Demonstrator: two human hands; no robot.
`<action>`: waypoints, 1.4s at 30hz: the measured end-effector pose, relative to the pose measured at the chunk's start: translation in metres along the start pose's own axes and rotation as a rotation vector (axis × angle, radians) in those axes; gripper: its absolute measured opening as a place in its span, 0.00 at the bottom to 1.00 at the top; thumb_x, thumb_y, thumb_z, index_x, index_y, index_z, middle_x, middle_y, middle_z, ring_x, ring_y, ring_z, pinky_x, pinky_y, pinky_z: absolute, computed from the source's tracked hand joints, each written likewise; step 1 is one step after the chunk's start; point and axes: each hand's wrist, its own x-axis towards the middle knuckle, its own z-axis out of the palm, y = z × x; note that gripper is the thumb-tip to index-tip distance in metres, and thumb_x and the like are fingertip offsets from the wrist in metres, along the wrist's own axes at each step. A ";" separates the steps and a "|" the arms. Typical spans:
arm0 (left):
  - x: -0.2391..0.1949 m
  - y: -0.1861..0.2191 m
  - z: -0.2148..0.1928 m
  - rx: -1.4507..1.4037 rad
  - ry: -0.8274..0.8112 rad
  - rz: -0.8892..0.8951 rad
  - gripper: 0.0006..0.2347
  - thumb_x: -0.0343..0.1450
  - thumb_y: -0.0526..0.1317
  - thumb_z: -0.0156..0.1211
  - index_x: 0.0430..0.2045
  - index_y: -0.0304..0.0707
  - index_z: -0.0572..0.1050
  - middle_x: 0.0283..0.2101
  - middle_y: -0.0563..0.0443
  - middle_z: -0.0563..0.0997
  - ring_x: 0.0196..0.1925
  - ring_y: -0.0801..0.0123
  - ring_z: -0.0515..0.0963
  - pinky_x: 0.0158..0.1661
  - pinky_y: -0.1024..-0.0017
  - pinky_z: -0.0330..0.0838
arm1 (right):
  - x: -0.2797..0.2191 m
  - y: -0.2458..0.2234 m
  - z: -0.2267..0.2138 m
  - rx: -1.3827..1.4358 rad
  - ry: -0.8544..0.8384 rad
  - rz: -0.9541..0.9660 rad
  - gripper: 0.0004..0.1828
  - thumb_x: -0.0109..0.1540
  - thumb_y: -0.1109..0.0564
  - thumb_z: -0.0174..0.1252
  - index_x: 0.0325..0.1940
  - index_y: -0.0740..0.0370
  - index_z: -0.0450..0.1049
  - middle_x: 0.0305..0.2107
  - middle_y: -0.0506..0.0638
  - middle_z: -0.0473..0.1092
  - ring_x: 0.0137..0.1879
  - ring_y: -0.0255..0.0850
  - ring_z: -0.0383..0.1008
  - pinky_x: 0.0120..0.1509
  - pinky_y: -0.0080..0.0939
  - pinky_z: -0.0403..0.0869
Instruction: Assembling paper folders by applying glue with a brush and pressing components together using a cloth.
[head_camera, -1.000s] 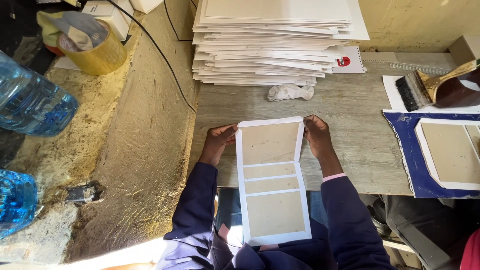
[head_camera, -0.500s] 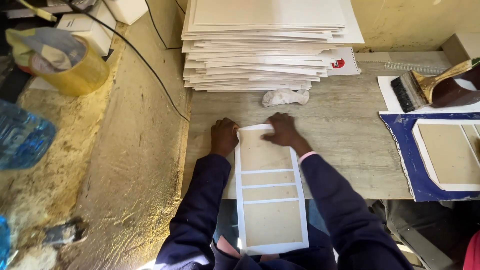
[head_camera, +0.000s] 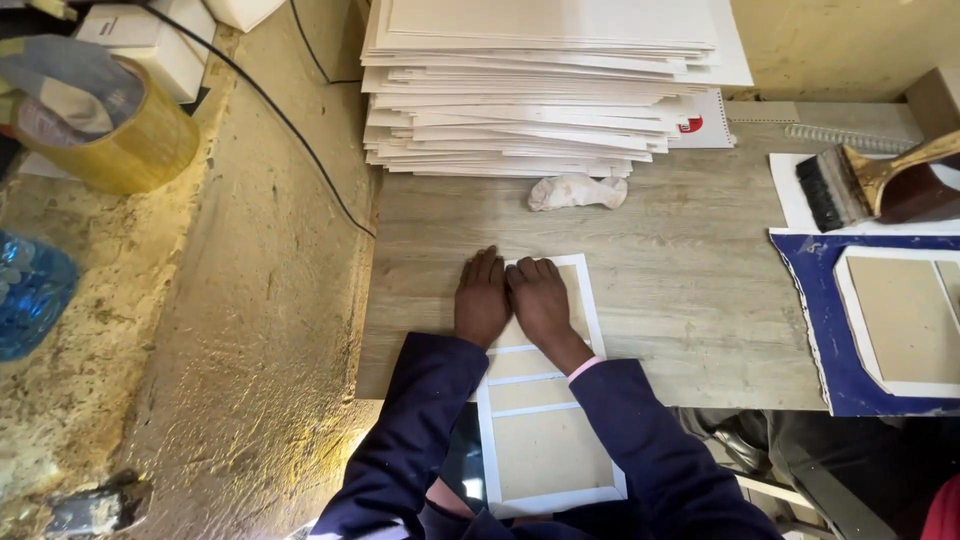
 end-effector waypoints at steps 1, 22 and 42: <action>-0.005 -0.001 0.004 -0.007 0.013 -0.005 0.16 0.70 0.35 0.65 0.51 0.27 0.81 0.60 0.33 0.81 0.64 0.44 0.80 0.68 0.49 0.68 | -0.003 -0.002 0.002 -0.004 -0.012 0.005 0.13 0.69 0.57 0.59 0.56 0.62 0.80 0.46 0.56 0.74 0.58 0.54 0.75 0.74 0.55 0.67; 0.003 0.015 -0.030 0.040 0.198 -0.015 0.10 0.66 0.37 0.63 0.38 0.39 0.87 0.43 0.45 0.89 0.50 0.55 0.88 0.52 0.60 0.75 | 0.044 0.080 -0.080 0.138 -0.024 0.163 0.21 0.69 0.41 0.50 0.56 0.51 0.81 0.49 0.61 0.78 0.60 0.65 0.77 0.63 0.64 0.73; -0.047 0.000 -0.036 0.000 0.080 -0.103 0.09 0.67 0.40 0.62 0.34 0.46 0.88 0.42 0.47 0.91 0.49 0.55 0.90 0.62 0.50 0.69 | -0.019 0.157 -0.092 0.429 -0.193 0.124 0.07 0.69 0.55 0.64 0.46 0.62 0.79 0.40 0.63 0.76 0.50 0.64 0.79 0.56 0.62 0.74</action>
